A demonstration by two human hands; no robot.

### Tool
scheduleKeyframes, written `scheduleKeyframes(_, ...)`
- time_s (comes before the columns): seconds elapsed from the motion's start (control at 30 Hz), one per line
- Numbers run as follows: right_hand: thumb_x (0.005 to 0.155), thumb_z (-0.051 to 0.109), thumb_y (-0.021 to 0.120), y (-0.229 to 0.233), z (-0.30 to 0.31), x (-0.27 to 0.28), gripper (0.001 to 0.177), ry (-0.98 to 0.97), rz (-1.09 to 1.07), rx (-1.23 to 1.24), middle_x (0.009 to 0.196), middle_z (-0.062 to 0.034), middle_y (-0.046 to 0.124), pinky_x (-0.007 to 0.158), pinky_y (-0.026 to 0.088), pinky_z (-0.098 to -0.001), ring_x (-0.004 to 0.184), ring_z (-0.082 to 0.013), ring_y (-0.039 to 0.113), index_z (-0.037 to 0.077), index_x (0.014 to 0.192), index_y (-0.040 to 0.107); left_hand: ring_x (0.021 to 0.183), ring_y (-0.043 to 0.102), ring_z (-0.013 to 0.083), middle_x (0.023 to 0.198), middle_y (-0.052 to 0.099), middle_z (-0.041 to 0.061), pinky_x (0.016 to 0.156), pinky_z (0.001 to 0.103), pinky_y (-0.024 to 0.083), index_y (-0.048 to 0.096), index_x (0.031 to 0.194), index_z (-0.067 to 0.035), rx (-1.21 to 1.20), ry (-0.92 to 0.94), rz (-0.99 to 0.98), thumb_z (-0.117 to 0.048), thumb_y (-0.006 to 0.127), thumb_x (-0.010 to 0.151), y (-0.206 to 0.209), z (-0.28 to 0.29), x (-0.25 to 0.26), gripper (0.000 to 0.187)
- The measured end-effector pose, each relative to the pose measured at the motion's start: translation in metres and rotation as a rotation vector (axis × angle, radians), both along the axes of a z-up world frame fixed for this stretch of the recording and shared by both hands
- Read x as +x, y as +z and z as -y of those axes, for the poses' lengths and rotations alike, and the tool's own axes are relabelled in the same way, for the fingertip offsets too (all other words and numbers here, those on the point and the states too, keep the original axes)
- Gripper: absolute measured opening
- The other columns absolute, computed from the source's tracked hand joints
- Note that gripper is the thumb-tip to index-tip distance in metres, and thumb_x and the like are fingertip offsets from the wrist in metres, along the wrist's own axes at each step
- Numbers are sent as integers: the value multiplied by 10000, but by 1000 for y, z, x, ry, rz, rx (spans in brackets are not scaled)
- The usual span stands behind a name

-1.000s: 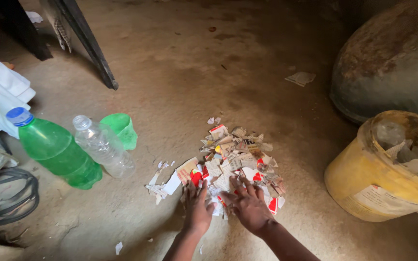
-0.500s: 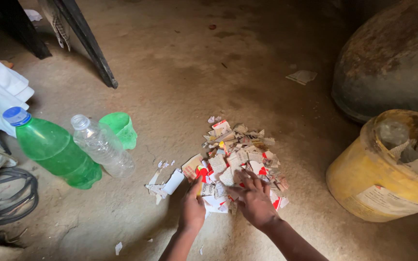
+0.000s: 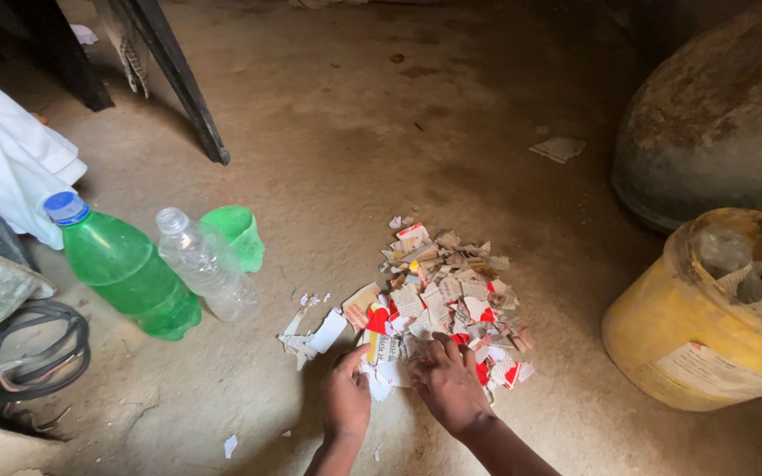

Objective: The person sits on the floor and repeatedly tears small pieces of paper from a pile into smaller fragments, placing them into a yellow bucket. The person also briefly handles a green plastic bottle and a clear plastic bottle before resuming the tearing task.

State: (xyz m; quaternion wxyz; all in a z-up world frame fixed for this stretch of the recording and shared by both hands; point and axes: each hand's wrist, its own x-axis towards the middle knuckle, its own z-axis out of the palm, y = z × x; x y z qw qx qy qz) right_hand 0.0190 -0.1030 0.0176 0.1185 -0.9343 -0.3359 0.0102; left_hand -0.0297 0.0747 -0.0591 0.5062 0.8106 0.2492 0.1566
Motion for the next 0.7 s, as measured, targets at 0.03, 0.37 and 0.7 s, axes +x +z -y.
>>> scheduleKeyframes(0.03, 862, 252, 709, 1, 2, -2, 274, -1, -10, -22, 1417, -97, 486, 1097, 290, -509, 1419, -317, 306, 171, 1120, 754, 691, 621, 169, 851, 714, 108, 672, 333, 542, 716, 1282, -195, 5, 8, -4, 69, 675, 829, 1, -1, 0, 526)
scheduleKeyframes(0.37, 819, 213, 766, 24, 1, 10, 183, -134, 37, 110, 1333, -2, 591, 1072, 276, -543, 1305, -263, 421, 197, 998, 797, 889, 684, 264, 1026, 697, 115, 803, 365, 553, 756, 1142, -156, 231, 104, 66, 32, 683, 826, 2, -8, -13, 374)
scheduleKeyframes(0.7, 735, 188, 817, 32, 6, 15, 188, -168, 49, 307, 1211, -3, 652, 1037, 339, -449, 1277, -251, 457, 203, 922, 821, 1083, 560, 302, 1079, 607, 91, 928, 415, 456, 718, 953, -161, 396, 30, -288, -398, 912, 660, 54, 0, -40, 423)
